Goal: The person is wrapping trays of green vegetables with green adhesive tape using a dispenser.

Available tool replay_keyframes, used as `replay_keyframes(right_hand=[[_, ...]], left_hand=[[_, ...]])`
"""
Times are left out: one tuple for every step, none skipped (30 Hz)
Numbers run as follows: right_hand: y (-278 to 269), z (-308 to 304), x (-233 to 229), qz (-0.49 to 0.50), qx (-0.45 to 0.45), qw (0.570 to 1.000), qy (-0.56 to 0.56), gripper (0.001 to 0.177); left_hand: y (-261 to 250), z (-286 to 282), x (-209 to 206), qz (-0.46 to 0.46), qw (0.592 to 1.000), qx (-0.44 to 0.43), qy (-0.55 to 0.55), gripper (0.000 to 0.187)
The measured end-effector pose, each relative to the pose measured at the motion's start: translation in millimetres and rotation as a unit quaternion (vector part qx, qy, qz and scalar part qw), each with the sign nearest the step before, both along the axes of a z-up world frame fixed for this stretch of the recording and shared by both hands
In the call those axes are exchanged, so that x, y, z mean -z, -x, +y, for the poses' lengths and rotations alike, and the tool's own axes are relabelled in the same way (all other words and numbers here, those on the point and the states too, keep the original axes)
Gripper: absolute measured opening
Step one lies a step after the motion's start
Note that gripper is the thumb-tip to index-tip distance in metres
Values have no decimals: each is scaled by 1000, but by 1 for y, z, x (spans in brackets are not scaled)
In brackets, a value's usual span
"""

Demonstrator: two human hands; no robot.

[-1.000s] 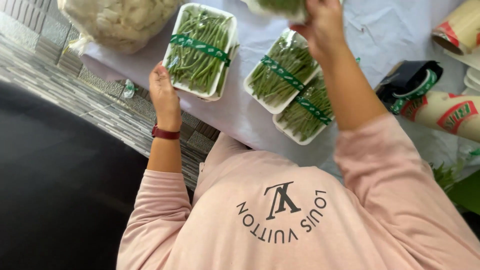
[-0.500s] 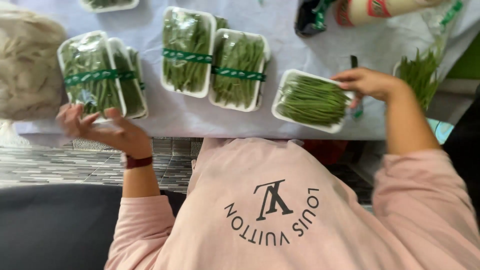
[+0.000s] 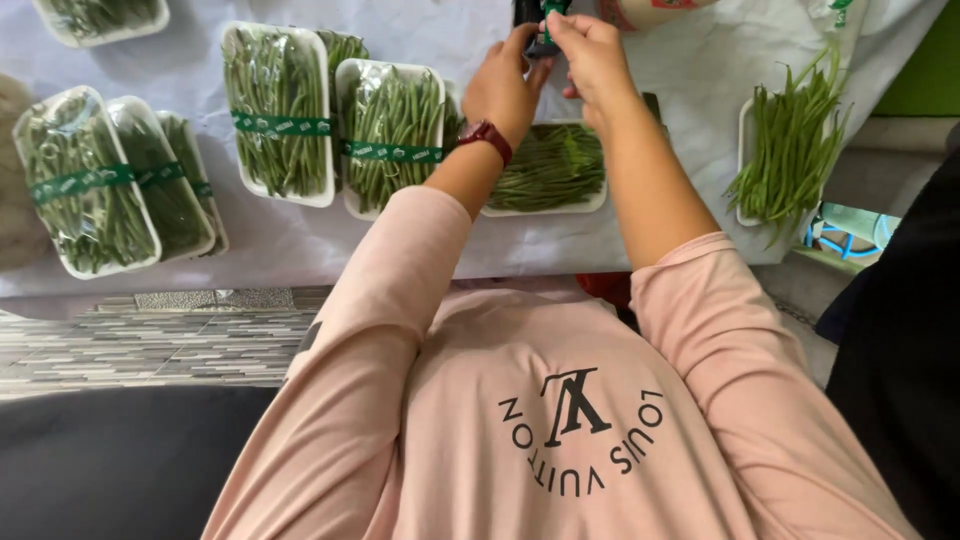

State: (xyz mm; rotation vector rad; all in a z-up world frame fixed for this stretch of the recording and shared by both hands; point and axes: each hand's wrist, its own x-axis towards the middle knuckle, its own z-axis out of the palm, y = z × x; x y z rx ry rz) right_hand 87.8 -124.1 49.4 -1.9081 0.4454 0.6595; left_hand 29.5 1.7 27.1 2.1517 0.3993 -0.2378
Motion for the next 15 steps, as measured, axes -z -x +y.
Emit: replay_keyframes(right_hand=[[0,1,7,-46,11,998,-29,30],[1,3,13,-92,22,994,-58,16],[5,2,11,-89,25,994,-57,16],[10,2,9,-122,56,988,-72,15],[12,3,5,-158,88,980,-88,14],[26,2,-11,-159,91,979,-87,14],[38,2,-29,-146,83,984,-66,12],[50,3,-46,-132,75,987,-45,12],[71,-7,-60,-132,78,987,-44,12],[93,-16,-74,-92,47,994,-37,14],[114,-25,-88,-52,15,998,-31,17],[141,-37,-83,-52,17,998,-30,17],[166,-48,-78,-32,54,997,-54,16],[192,-60,-73,-12,91,993,-77,17],[215,-71,-63,-12,92,993,-79,17]], left_hand=[[-4,0,2,-21,999,-17,-31,35],[-7,0,3,-41,997,-33,-62,24],[-8,-1,5,-39,997,-30,-61,24],[-8,-3,7,-35,996,-24,-77,23],[-12,-3,7,-36,995,-18,-93,23],[-10,-3,15,-37,995,-15,-93,23],[-10,-3,22,-43,993,-9,-111,26],[-10,-2,29,-49,990,-4,-128,29],[-11,0,29,-50,991,0,-127,29],[-12,1,29,-57,991,4,-122,29],[-13,3,30,-64,991,7,-116,30],[-12,3,27,-64,991,10,-114,30],[-12,5,23,-53,994,9,-98,30],[-12,6,20,-42,996,8,-81,31],[-11,6,19,-42,996,9,-82,31]])
